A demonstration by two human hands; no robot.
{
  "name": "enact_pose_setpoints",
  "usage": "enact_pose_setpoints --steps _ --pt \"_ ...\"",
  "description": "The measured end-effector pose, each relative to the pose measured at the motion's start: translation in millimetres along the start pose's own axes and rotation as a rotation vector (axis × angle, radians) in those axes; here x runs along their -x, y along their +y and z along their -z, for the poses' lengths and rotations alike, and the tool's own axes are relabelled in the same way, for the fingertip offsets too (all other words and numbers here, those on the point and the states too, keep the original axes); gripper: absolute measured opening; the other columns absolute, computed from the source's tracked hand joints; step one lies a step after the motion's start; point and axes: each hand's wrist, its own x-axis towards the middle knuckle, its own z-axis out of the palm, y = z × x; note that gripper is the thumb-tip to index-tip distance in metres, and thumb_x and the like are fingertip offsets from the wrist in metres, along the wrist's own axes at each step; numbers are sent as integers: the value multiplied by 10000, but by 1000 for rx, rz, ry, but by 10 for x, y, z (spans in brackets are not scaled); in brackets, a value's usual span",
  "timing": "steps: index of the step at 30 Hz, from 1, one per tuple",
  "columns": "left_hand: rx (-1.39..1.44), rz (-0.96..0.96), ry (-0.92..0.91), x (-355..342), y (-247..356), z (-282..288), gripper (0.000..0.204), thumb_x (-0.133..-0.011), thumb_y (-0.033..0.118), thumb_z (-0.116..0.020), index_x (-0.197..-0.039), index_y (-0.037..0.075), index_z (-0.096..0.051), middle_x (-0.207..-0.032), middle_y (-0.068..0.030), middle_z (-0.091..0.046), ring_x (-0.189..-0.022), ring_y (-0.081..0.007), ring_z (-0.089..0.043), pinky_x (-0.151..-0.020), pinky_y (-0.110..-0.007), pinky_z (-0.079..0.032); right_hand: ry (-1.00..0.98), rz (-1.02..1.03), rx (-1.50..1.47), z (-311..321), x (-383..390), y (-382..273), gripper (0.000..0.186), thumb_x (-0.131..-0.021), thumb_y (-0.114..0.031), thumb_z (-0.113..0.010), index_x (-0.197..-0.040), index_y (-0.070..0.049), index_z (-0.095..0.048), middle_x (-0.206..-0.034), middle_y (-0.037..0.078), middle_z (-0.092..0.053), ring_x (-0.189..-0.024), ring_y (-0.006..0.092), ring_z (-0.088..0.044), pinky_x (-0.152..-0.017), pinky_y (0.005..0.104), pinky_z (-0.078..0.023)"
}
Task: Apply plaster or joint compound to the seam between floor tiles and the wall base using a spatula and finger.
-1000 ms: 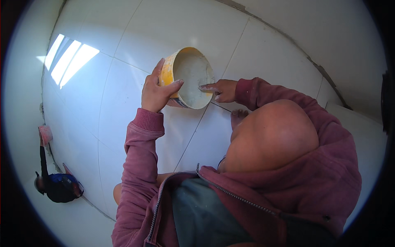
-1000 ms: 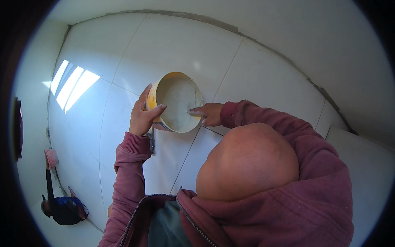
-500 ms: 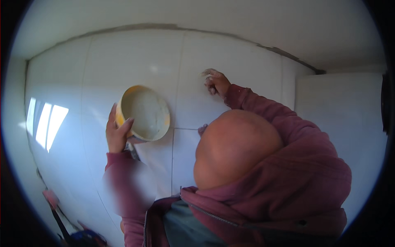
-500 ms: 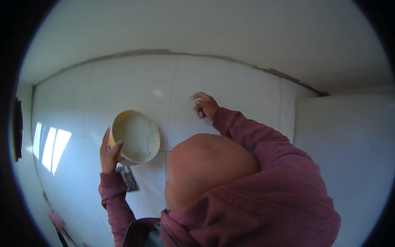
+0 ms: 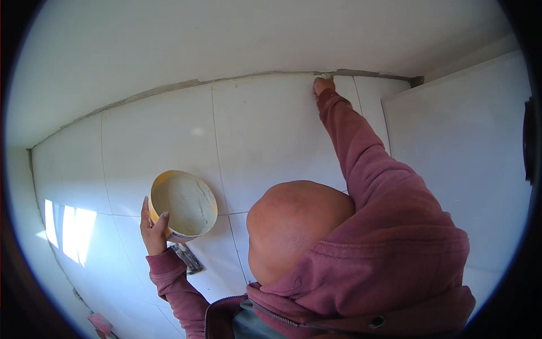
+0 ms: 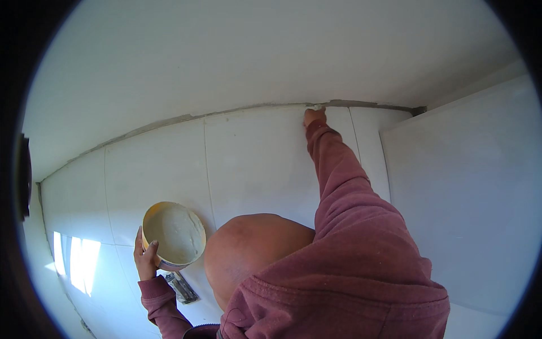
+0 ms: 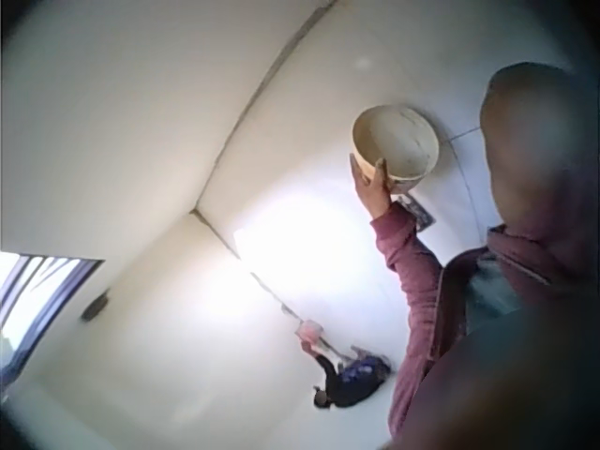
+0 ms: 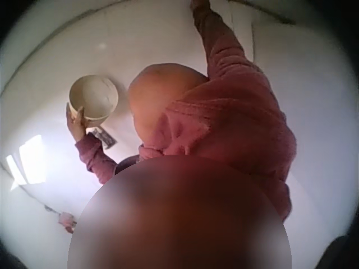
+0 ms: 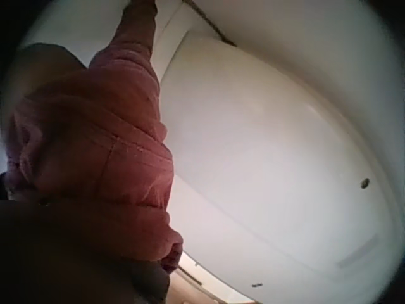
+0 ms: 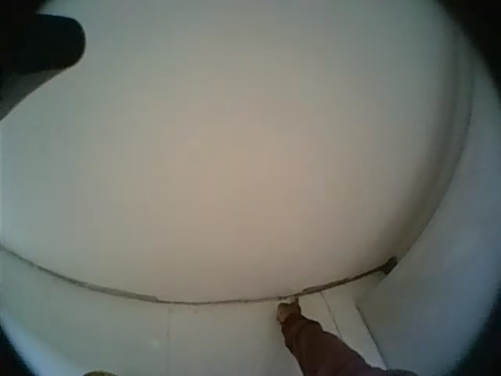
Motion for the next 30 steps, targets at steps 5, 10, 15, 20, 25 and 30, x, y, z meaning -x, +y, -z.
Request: enact_pose_setpoints --steps 5,10,15,20,25,30 --pt "11 -10 3 -12 21 -15 583 -715 22 -526 -1263 -22 -330 -1142 -137 -479 -1003 -208 -489 -883 -292 -371 -301 -53 -94 -248 79 72 495 -677 -59 -428 -1166 -7 -371 -547 78 -487 -366 177 -414 -318 305 -323" --pt "12 6 10 -25 -38 52 585 -713 26 -523 -1263 -24 -329 -1145 -136 -478 -1008 -209 -485 -888 -293 -365 -368 9 -75 -102 373 48 691 -747 -119 -444 -1351 -183 -114 -505 68 -449 -365 172 -405 -308 306 -321" --pt "3 -3 1 -13 -42 38 585 -712 27 -521 -1262 -28 -329 -1143 -133 -480 -1017 -208 -479 -890 -292 -363 -321 -98 -87 163 156 -34 654 -693 -96 -446 -1316 -146 -253 -541 57 -464 -401 147 -417 -312 278 -318" --pt "75 33 13 -36 -93 70 585 -712 25 -523 -1263 -23 -331 -1142 -134 -479 -1011 -209 -484 -887 -291 -366 -346 20 -7 -201 621 3 467 -703 -79 -432 -1170 -63 -435 -526 63 -455 -374 149 -400 -302 286 -314" --pt "18 -17 -9 -19 -40 20 589 -710 29 -532 -1262 -21 -334 -1144 -134 -479 -1013 -209 -483 -887 -289 -367 -303 -3 -113 -27 187 21 415 -700 -86 -436 -1111 -33 -461 -516 62 -464 -365 149 -396 -309 289 -320" --pt "66 19 12 -18 -61 70 587 -708 27 -534 -1259 -20 -339 -1138 -132 -484 -1007 -208 -483 -879 -290 -371 -284 -133 36 14 -13 -32 460 -696 -87 -444 -1154 -48 -428 -514 59 -468 -367 147 -392 -316 286 -323"
